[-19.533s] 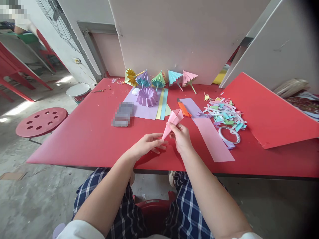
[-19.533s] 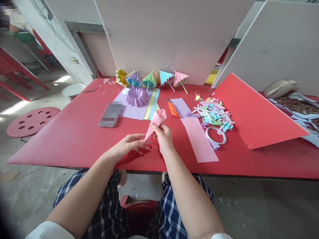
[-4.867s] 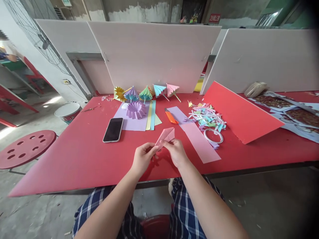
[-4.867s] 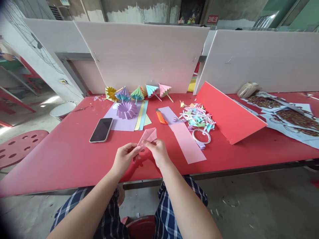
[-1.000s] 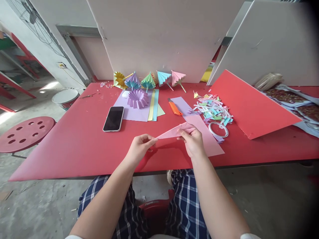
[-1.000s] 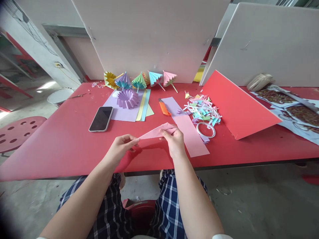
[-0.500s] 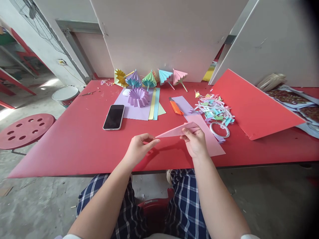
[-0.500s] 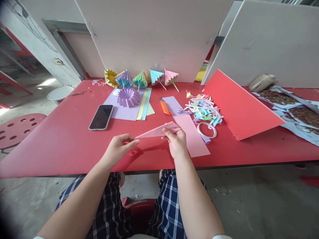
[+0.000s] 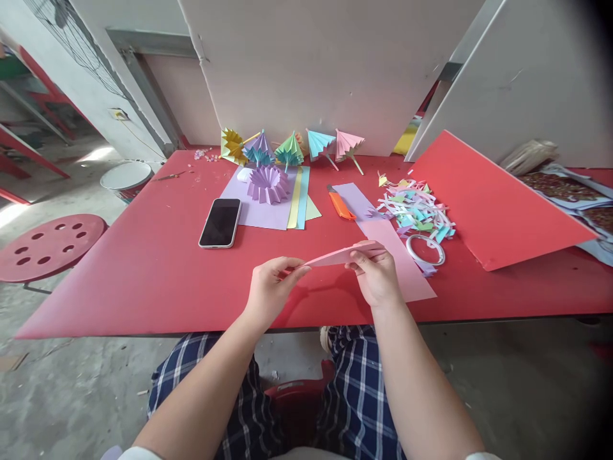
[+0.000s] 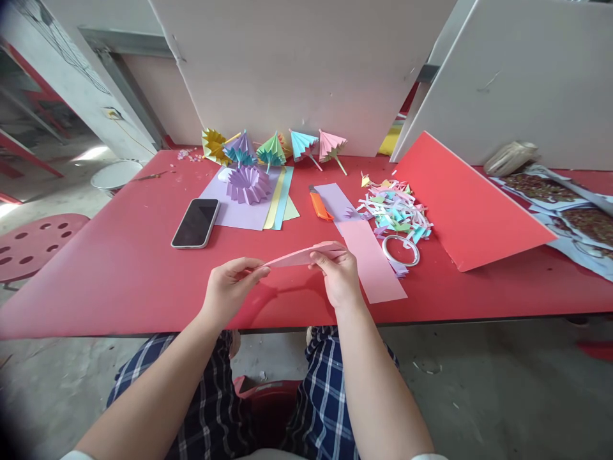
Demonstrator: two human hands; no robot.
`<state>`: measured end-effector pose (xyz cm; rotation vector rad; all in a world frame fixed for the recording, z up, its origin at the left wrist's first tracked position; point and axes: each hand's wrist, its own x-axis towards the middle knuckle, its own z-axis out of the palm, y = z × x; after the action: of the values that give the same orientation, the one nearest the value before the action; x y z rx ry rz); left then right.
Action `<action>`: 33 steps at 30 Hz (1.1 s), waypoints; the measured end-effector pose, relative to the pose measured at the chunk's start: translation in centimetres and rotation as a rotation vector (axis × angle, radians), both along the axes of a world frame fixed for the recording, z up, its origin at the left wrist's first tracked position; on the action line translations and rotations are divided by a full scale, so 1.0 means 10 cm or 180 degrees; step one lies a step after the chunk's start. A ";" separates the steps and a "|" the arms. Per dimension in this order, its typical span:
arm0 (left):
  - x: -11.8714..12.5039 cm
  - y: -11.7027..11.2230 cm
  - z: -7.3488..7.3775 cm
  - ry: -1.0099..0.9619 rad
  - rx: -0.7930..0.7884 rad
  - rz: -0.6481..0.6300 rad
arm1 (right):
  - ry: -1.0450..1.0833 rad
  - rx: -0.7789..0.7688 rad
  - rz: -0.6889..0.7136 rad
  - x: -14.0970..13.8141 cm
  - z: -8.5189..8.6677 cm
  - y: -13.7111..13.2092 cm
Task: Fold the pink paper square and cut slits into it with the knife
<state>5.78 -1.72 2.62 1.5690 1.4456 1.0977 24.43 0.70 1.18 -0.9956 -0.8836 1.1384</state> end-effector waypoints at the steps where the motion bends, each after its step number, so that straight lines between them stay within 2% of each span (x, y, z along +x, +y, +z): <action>1: -0.01 0.01 0.00 -0.0055 -0.0061 -0.0020 | -0.0037 -0.0001 0.0036 0.01 0.00 0.00; 5: -0.03 0.04 0.00 -0.0274 -0.0353 -0.0140 | -0.0230 -0.0121 -0.0009 0.05 0.01 -0.01; 12: -0.08 0.11 -0.07 -0.0256 -0.0821 -0.0321 | -0.1082 -0.0272 -0.0026 0.14 -0.01 0.00; 17: -0.11 0.13 -0.10 -0.0451 -0.1309 -0.0750 | -0.0937 -0.0638 0.0249 0.24 -0.09 -0.06; 19: -0.16 0.11 -0.10 -0.0322 -0.1462 -0.0914 | -0.0771 -0.0833 0.0296 0.28 -0.13 -0.09; 21: -0.19 0.04 -0.11 0.0232 -0.1194 -0.0695 | -0.0684 -0.0975 0.0218 0.32 -0.17 -0.12; 23: -0.16 -0.09 -0.15 0.1106 -0.0379 -0.0149 | -0.0731 -0.1107 0.0153 0.32 -0.19 -0.13; 24: -0.12 -0.17 -0.19 0.1445 0.0091 -0.0120 | -0.0793 -0.1165 0.0171 0.32 -0.20 -0.13; 26: 0.02 -0.33 -0.27 0.1902 0.0922 -0.0639 | -0.0958 -0.1227 0.0238 0.29 -0.21 -0.13; 27: 0.09 -0.40 -0.32 0.2163 0.1155 -0.0993 | -0.1060 -0.1239 0.0267 0.28 -0.21 -0.13; 30: 0.28 -0.52 -0.45 0.2876 0.1152 -0.1227 | -0.1381 -0.1281 0.0356 0.26 -0.22 -0.12; 33: 0.33 -0.50 -0.51 0.3209 0.1037 -0.1316 | -0.1790 -0.1421 0.0546 0.28 -0.22 -0.11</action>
<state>9.11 -6.69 -2.47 2.7270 1.4243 0.2596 27.24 -0.37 -1.07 -1.6848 -1.2026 1.2508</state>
